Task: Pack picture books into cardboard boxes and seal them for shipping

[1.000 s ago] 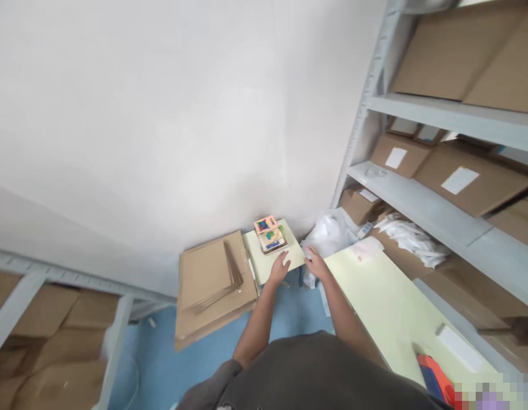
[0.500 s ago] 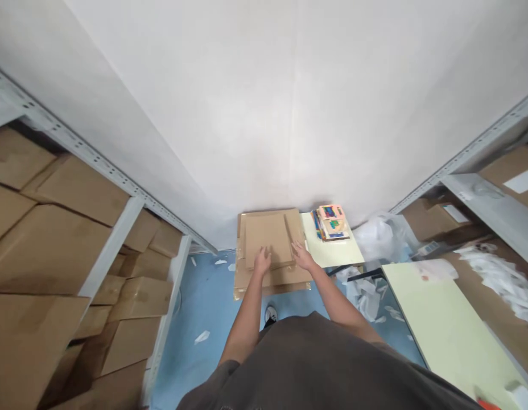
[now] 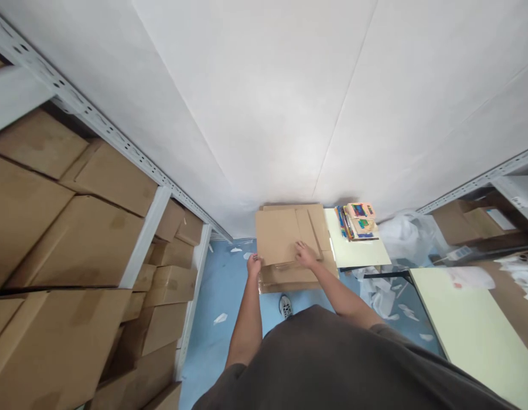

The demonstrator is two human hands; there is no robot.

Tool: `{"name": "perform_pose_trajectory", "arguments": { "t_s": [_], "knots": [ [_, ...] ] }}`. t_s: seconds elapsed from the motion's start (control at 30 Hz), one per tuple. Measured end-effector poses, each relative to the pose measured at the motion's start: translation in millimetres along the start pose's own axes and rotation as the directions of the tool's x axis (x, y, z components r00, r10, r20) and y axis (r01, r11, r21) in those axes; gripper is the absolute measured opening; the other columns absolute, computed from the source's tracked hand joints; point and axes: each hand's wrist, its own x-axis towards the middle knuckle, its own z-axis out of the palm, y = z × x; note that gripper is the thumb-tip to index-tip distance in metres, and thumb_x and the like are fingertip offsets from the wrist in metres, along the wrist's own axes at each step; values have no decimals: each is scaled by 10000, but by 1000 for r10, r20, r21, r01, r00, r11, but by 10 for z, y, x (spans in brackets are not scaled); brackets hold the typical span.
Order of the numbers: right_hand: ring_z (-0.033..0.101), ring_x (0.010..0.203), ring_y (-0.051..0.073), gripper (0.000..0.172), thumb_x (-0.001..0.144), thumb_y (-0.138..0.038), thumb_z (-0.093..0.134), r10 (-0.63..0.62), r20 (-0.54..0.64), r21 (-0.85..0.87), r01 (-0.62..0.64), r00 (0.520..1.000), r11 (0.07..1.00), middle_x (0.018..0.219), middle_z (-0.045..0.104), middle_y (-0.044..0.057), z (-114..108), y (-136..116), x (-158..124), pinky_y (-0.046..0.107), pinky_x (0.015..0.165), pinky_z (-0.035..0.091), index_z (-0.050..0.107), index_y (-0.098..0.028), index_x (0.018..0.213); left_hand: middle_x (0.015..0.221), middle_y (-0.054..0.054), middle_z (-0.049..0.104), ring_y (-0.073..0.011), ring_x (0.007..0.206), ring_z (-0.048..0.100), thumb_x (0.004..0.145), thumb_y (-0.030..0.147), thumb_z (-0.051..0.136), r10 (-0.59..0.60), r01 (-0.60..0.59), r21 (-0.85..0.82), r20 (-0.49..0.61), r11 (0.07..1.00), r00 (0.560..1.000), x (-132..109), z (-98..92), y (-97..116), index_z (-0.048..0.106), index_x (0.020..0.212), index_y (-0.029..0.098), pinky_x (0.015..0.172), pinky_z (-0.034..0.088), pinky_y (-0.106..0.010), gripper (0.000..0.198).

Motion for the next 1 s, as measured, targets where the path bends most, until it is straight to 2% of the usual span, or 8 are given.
{"name": "perform_pose_trajectory", "arguments": {
  "t_s": [0.1,0.23,0.33,0.47,0.6,0.77,0.9,1.0],
  "knots": [
    [486,1524,278,830,835,-236,557,107,-203,343,-32,973,939,1598,572,158,-119,61,-16,512,1283,360,433,-180,1653,866,-44,773,-206,812,759,759,447,828,-23,58,-242,144,969,989,-43,-36,77,661,1141,192,801,591,-339,490],
    [715,1234,302,806,775,-298,608,198,-150,750,-19,969,661,1319,762,125,-504,205,-180,522,1096,552,494,-211,1568,850,-19,757,-189,792,745,677,552,890,63,16,-299,255,954,965,-114,104,317,652,1167,217,758,571,-311,639],
    [771,1075,298,721,712,-302,682,190,-118,885,17,975,465,1187,804,94,-936,394,-452,481,985,609,592,-236,1425,947,-46,773,-189,830,742,693,572,872,120,-25,-259,359,966,926,-193,339,570,653,1211,230,707,549,-276,658],
    [778,1057,282,793,659,-256,754,173,-114,940,50,978,339,1203,800,69,-1598,793,-1043,397,857,634,582,-298,1432,1076,-80,779,-198,907,746,729,498,853,175,-81,-188,558,979,811,-417,814,962,657,1316,235,719,560,-269,672],
    [773,1100,272,878,678,-257,826,166,-174,962,131,971,241,1309,767,72,-2217,1334,-1873,382,857,641,541,-343,1504,1159,-77,777,-200,947,749,731,356,858,181,-140,-118,747,983,640,-866,1517,1377,559,1519,269,817,606,-318,847],
    [776,1103,254,918,714,-210,849,233,-282,956,252,931,152,1347,750,66,-2789,2178,-3101,372,878,659,500,-354,1551,1323,-78,727,-204,1022,751,686,237,845,140,-120,-101,915,988,379,-1681,2678,1767,405,1654,332,940,625,-377,1067],
    [786,1058,242,970,708,-184,860,316,-346,938,319,883,136,1366,738,68,-3024,2885,-4125,332,815,669,472,-372,1577,1435,-102,668,-231,1109,743,696,238,840,72,-193,-37,981,981,179,-2377,3675,1891,346,1678,357,1025,606,-430,1106],
    [789,1007,232,984,701,-181,860,386,-380,925,352,840,145,1333,746,70,-3036,3333,-4867,326,789,668,465,-375,1581,1485,-108,631,-247,1164,729,713,263,844,10,-234,-2,999,972,36,-2879,4379,1873,332,1676,371,1029,602,-445,1096]
  ]
}}
